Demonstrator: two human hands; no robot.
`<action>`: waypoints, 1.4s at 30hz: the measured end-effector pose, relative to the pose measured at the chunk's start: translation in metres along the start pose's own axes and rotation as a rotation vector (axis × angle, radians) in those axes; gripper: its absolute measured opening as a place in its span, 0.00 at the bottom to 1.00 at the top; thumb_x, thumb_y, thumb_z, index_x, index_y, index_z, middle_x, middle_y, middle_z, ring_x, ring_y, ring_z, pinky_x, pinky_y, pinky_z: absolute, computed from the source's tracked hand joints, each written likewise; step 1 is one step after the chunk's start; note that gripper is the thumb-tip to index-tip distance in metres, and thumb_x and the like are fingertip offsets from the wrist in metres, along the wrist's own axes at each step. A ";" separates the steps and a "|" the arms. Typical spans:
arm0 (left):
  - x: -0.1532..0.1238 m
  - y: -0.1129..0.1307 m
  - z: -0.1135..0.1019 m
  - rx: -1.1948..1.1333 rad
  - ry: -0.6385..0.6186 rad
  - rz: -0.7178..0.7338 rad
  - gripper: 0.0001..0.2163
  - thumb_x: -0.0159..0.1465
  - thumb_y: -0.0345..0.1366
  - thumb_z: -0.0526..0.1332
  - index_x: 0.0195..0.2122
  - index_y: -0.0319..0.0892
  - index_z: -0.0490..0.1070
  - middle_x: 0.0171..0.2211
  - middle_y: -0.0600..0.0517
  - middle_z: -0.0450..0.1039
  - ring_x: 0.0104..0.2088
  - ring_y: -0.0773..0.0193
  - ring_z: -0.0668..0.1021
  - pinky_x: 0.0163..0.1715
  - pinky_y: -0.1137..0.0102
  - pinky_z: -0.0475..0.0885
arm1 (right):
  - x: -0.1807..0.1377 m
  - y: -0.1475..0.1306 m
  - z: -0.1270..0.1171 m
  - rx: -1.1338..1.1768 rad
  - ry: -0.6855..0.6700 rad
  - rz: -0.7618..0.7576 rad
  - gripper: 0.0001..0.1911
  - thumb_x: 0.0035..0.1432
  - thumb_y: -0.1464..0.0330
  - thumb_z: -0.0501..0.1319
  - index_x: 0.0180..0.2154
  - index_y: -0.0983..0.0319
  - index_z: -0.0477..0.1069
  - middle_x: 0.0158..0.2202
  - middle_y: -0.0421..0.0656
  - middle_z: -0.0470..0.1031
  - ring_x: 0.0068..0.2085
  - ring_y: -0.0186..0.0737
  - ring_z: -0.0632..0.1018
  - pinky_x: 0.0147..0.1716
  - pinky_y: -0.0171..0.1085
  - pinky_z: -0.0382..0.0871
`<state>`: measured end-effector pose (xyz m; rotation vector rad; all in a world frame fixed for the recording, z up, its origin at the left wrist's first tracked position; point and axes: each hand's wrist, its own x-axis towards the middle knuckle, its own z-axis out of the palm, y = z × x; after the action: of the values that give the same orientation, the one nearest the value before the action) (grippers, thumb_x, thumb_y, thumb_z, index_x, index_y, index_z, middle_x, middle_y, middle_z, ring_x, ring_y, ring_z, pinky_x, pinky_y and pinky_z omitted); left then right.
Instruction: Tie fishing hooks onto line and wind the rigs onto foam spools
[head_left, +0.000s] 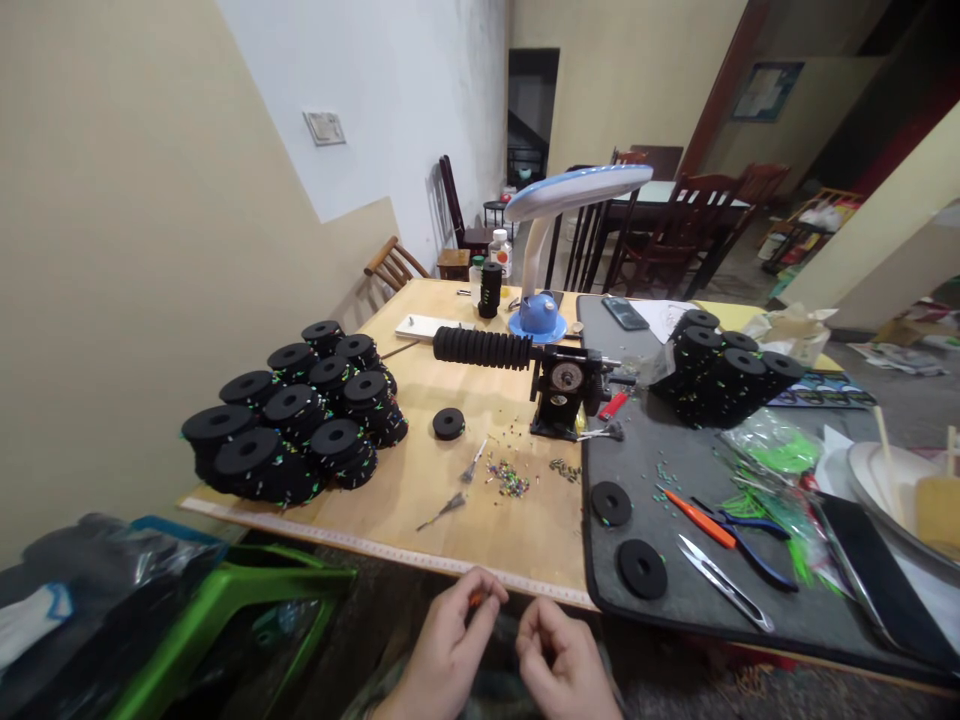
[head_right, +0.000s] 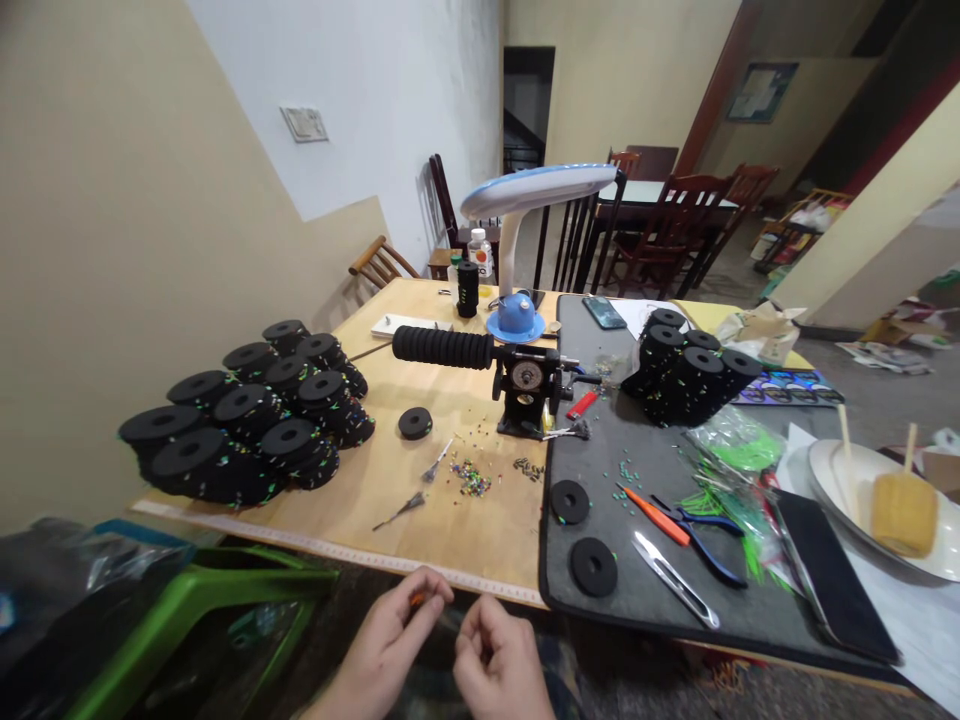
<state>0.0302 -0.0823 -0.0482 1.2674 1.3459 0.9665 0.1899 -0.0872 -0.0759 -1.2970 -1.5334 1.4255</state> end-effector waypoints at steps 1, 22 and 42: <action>0.000 -0.002 0.000 0.010 0.012 0.013 0.10 0.63 0.40 0.57 0.31 0.40 0.71 0.28 0.51 0.72 0.31 0.60 0.75 0.34 0.71 0.68 | -0.001 0.000 0.001 -0.001 0.013 -0.007 0.06 0.47 0.73 0.57 0.22 0.59 0.60 0.18 0.31 0.55 0.21 0.31 0.57 0.22 0.31 0.49; -0.007 -0.017 -0.009 -0.163 -0.228 -0.209 0.14 0.58 0.47 0.64 0.34 0.38 0.74 0.21 0.58 0.65 0.23 0.68 0.66 0.26 0.74 0.62 | -0.006 0.029 0.013 0.347 0.264 0.081 0.24 0.51 0.47 0.63 0.24 0.60 0.63 0.15 0.30 0.55 0.17 0.28 0.56 0.18 0.29 0.49; 0.003 0.004 -0.005 0.054 -0.046 -0.031 0.15 0.61 0.44 0.60 0.23 0.40 0.68 0.21 0.55 0.66 0.26 0.64 0.68 0.29 0.72 0.63 | -0.017 -0.010 -0.042 -0.190 0.289 -0.166 0.17 0.63 0.59 0.59 0.48 0.63 0.74 0.42 0.53 0.82 0.41 0.47 0.82 0.39 0.34 0.76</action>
<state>0.0258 -0.0783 -0.0443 1.2985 1.3602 0.8794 0.2318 -0.0893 -0.0561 -1.3821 -1.5646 0.9612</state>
